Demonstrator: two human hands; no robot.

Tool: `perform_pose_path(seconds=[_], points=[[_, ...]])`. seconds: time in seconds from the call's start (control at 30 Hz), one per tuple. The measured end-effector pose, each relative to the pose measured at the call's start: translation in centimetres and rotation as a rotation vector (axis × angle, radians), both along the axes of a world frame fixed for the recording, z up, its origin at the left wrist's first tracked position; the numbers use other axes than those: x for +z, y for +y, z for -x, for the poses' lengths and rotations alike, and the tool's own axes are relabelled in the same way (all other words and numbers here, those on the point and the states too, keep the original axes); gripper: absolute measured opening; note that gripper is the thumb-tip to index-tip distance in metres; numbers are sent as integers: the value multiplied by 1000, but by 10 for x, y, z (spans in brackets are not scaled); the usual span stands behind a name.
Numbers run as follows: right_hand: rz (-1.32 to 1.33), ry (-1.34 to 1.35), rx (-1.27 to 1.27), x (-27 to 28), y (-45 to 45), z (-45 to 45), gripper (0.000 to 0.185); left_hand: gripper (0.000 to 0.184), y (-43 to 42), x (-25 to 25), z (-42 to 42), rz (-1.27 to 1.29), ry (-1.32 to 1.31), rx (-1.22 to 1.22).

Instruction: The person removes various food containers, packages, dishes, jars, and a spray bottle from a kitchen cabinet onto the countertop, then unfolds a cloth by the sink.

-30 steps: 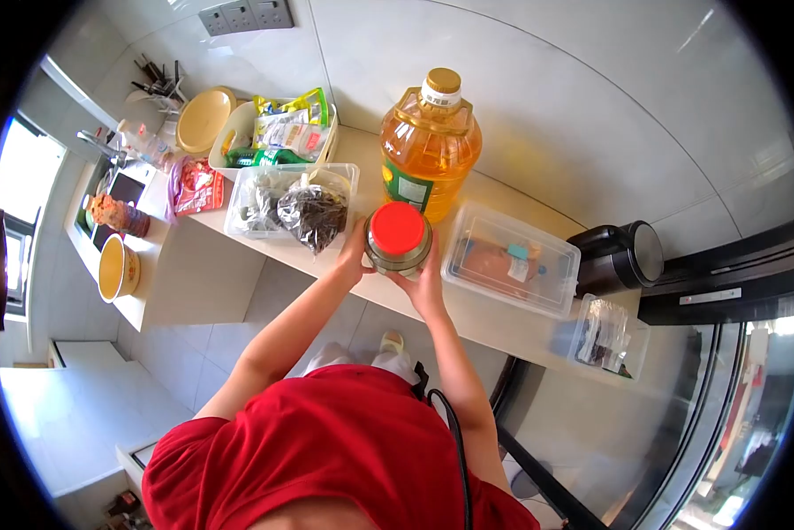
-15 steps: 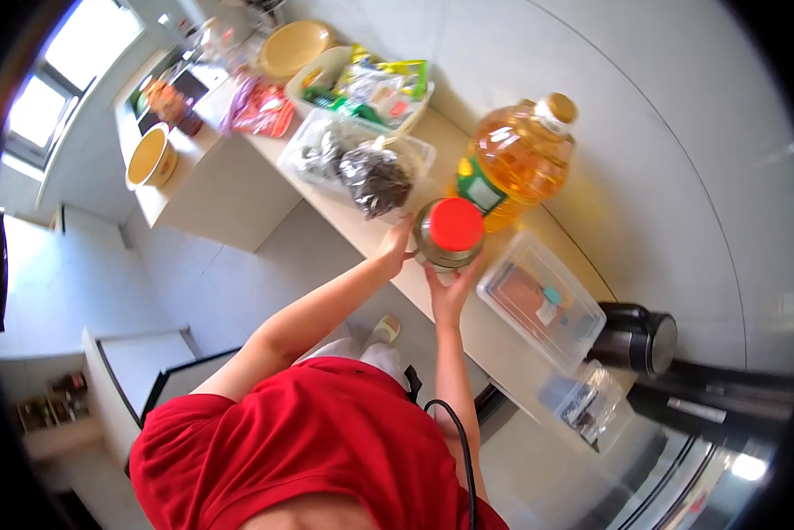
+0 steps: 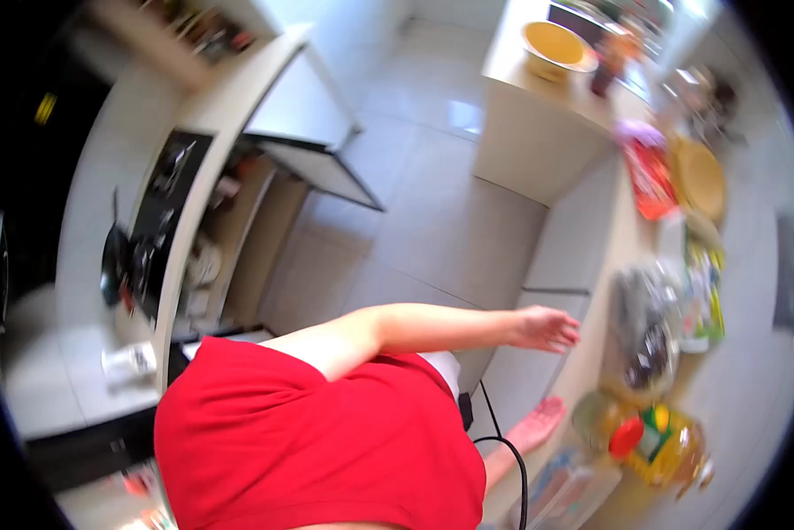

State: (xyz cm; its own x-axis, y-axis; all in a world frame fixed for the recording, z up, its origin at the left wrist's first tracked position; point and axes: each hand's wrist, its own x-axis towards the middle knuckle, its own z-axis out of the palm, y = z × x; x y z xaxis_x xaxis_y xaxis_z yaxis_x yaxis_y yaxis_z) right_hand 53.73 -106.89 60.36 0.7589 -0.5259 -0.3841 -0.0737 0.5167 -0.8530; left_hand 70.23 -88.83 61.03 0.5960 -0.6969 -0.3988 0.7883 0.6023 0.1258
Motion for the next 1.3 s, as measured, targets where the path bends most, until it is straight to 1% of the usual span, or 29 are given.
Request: perform_pose_path(seconds=[0.03, 0.1, 0.13, 0.2, 0.23, 0.3, 0.33, 0.37, 0.5, 0.57, 0.63, 0.7, 0.73, 0.77, 0.83, 0.87, 0.9, 0.97, 1.0, 1.07, 1.17, 1.23, 1.3], points=[[-11, 2, 77, 14, 17, -13, 42, 29, 19, 5, 4, 76, -8, 33], [-133, -27, 56, 46, 48, -34, 38, 31, 70, 19, 13, 103, -26, 152], [-130, -30, 98, 52, 61, -44, 38, 33, 90, 23, 19, 141, -45, 194], [-338, -124, 185, 59, 85, -67, 38, 34, 138, 23, 31, 141, -61, 300], [-335, -128, 216, 62, 103, -74, 38, 35, 163, 22, 38, 139, -68, 365], [-385, -189, 366, 64, 138, -88, 38, 36, 210, 20, 60, 134, -58, 474], [-595, -441, 750, 58, 151, -92, 38, 36, 234, 15, 70, 174, -68, 531], [-598, -442, 774, 49, 165, -97, 38, 36, 257, 10, 80, 214, -79, 587], [-682, -264, 824, 43, 267, -99, 36, 34, 341, 0, 132, 183, -73, 841], [-747, -86, 806, 45, 317, -97, 36, 34, 379, -7, 158, 196, -77, 970], [-795, 22, 853, 42, 363, -95, 36, 34, 414, -21, 187, 229, -93, 1126], [-880, 119, 933, 41, 404, -95, 36, 35, 442, -20, 225, 217, -128, 1275], [-877, 143, 1000, 37, 425, -96, 37, 35, 454, -18, 245, 170, -134, 1347], [-873, 169, 1067, 33, 446, -97, 37, 30, 461, -8, 266, 94, -55, 1448], [-819, 273, 1152, 25, 489, -95, 38, 32, 474, -12, 312, 76, -71, 1605], [-855, 292, 1220, 24, 510, -92, 38, 33, 479, -12, 333, 46, -50, 1684], [-860, 309, 1231, 22, 529, -88, 38, 32, 481, -12, 354, 18, -3, 1766], [-847, 381, 1346, 17, 568, -77, 39, 32, 491, -14, 388, -7, 44, 1916], [-846, 399, 1374, 15, 587, -71, 39, 32, 498, -15, 400, -10, 47, 1917], [-845, 436, 1425, 7, 622, -54, 40, 32, 510, -15, 423, -22, 48, 2055], [-879, 492, 1461, -7, 668, -23, 41, 32, 538, -26, 452, 18, 46, 2112], [-877, 501, 1458, -16, 701, -3, 41, 33, 565, -31, 461, 5, 32, 2092], [-877, 509, 1445, -26, 734, 20, 41, 34, 597, -39, 467, 43, 60, 2062]])
